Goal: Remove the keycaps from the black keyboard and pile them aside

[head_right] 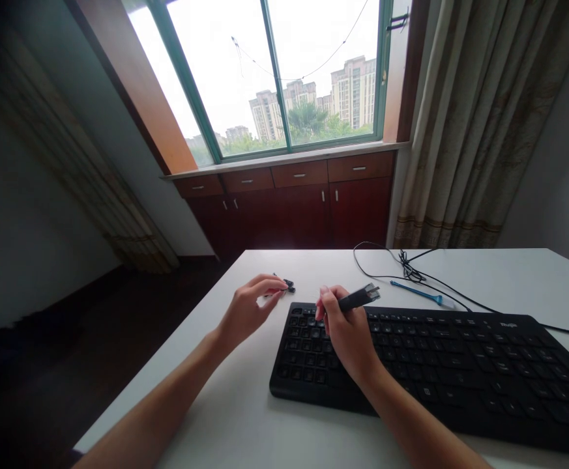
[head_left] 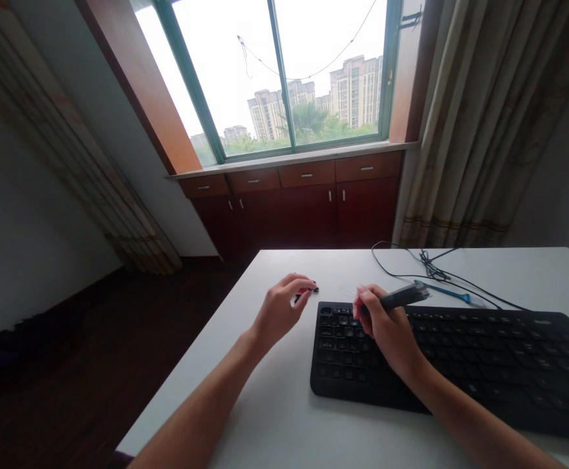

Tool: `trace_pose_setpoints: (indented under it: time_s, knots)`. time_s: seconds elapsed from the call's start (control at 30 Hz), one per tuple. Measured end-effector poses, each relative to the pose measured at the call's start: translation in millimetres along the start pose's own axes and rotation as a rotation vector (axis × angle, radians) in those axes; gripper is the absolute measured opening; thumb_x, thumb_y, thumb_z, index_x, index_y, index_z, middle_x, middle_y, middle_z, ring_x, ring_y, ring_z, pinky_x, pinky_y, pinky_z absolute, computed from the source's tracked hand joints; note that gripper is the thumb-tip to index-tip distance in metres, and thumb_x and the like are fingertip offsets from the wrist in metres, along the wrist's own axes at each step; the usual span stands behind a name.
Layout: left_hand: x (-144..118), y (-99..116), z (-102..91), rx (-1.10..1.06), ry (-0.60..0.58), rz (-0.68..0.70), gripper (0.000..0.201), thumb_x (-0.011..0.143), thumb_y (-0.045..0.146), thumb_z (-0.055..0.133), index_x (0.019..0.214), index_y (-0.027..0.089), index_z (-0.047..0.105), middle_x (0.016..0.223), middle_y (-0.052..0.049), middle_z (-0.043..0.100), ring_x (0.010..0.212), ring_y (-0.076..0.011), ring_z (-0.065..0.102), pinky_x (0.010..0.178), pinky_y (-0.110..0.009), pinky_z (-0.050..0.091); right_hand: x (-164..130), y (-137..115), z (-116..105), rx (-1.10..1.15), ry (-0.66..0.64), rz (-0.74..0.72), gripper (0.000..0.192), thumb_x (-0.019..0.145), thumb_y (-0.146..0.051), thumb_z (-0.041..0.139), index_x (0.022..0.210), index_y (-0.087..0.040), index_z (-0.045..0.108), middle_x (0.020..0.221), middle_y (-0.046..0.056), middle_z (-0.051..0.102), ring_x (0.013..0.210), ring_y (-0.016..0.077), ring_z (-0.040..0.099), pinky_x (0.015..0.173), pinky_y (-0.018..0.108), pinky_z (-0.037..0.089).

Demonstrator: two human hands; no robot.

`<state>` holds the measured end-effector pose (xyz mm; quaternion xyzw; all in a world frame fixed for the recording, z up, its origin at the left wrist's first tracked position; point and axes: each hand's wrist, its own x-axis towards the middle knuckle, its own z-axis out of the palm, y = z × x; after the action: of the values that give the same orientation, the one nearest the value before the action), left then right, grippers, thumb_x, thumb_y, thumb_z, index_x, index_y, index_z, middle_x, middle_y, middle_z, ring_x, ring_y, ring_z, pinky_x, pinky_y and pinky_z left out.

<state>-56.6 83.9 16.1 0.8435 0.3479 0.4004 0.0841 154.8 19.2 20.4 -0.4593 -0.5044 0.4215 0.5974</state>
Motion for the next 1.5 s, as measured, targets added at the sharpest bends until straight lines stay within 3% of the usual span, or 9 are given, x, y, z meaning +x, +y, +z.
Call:
trace_pose_setpoints:
  time_s: [0.17, 0.4, 0.67, 0.8, 0.93, 1.07, 1.3, 1.5]
  knots:
    - [-4.7, -12.9, 4.2, 0.079, -0.065, 0.010, 0.019, 0.093, 0.011, 0.060, 0.105, 0.021, 0.071, 0.105, -0.005, 0.073, 0.096, -0.0197, 0.071, 0.088, -0.036, 0.060, -0.9, -0.6, -1.1, -0.005, -0.013, 0.004, 0.040, 0.098, -0.044, 0.052, 0.067, -0.019, 0.055, 0.057, -0.003, 0.054, 0.044, 0.0090, 0.042, 0.043, 0.022, 0.032]
    - [-8.4, -11.3, 9.8, 0.092, -0.169, 0.097, 0.019, 0.095, 0.012, 0.058, 0.103, 0.021, 0.072, 0.104, -0.005, 0.076, 0.096, -0.0189, 0.072, 0.087, -0.035, 0.059, 0.2, 1.4, -1.1, 0.010, -0.010, 0.006, 0.040, 0.097, -0.046, 0.053, 0.066, -0.019, 0.055, 0.057, -0.003, 0.055, 0.044, 0.0091, 0.042, 0.043, 0.022, 0.034]
    - [-10.3, -14.9, 11.2, 0.123, -0.159, 0.079, 0.019, 0.095, 0.014, 0.060, 0.104, 0.023, 0.074, 0.097, -0.004, 0.077, 0.090, -0.0193, 0.072, 0.082, -0.034, 0.060, -0.7, 0.2, -2.2, 0.010, -0.016, 0.007, 0.039, 0.098, -0.044, 0.052, 0.068, -0.019, 0.056, 0.059, -0.002, 0.057, 0.045, 0.0094, 0.043, 0.043, 0.023, 0.033]
    - [-11.4, -15.2, 13.3, 0.118, -0.163, 0.077, 0.026, 0.096, 0.011, 0.056, 0.113, 0.023, 0.071, 0.103, -0.004, 0.077, 0.092, -0.0196, 0.073, 0.084, -0.035, 0.060, -0.9, 1.4, -2.2, 0.018, -0.020, 0.014, 0.038, 0.099, -0.043, 0.052, 0.070, -0.019, 0.057, 0.060, -0.002, 0.057, 0.045, 0.0094, 0.043, 0.043, 0.023, 0.032]
    - [-9.4, -5.0, 12.9, 0.107, -0.138, 0.075, 0.031, 0.098, 0.009, 0.048, 0.120, 0.022, 0.066, 0.116, -0.007, 0.073, 0.107, -0.0211, 0.070, 0.092, -0.037, 0.059, -0.2, 3.3, -2.5, 0.012, -0.016, 0.011, 0.039, 0.099, -0.043, 0.052, 0.069, -0.019, 0.056, 0.058, -0.003, 0.056, 0.045, 0.0092, 0.042, 0.044, 0.023, 0.032]
    - [-5.9, 14.6, 9.9, 0.063, -0.120, 0.046, 0.027, 0.101, 0.021, 0.051, 0.127, 0.021, 0.061, 0.119, -0.009, 0.071, 0.108, -0.0221, 0.068, 0.093, -0.038, 0.057, 0.1, 3.0, -2.3, 0.013, -0.023, 0.011, 0.038, 0.099, -0.042, 0.052, 0.070, -0.019, 0.057, 0.059, -0.003, 0.056, 0.045, 0.0092, 0.043, 0.044, 0.023, 0.032]
    - [-5.7, 34.9, 12.8, -0.057, -0.248, 0.138, 0.035, 0.101, 0.030, 0.055, 0.134, 0.020, 0.053, 0.130, -0.010, 0.065, 0.123, -0.0245, 0.059, 0.105, -0.042, 0.051, 0.9, 1.1, -2.5, 0.002, -0.013, -0.013, 0.039, 0.099, -0.042, 0.052, 0.068, -0.019, 0.056, 0.056, -0.003, 0.054, 0.044, 0.0094, 0.043, 0.044, 0.023, 0.033]
    - [-8.0, 36.9, 19.5, -0.089, -0.286, 0.091, 0.042, 0.100, 0.035, 0.056, 0.139, 0.020, 0.049, 0.138, -0.011, 0.060, 0.131, -0.0255, 0.054, 0.112, -0.043, 0.046, 1.3, 2.6, -3.5, 0.017, -0.010, -0.002, 0.039, 0.098, -0.042, 0.052, 0.068, -0.019, 0.056, 0.056, -0.003, 0.054, 0.044, 0.0090, 0.042, 0.043, 0.023, 0.031]
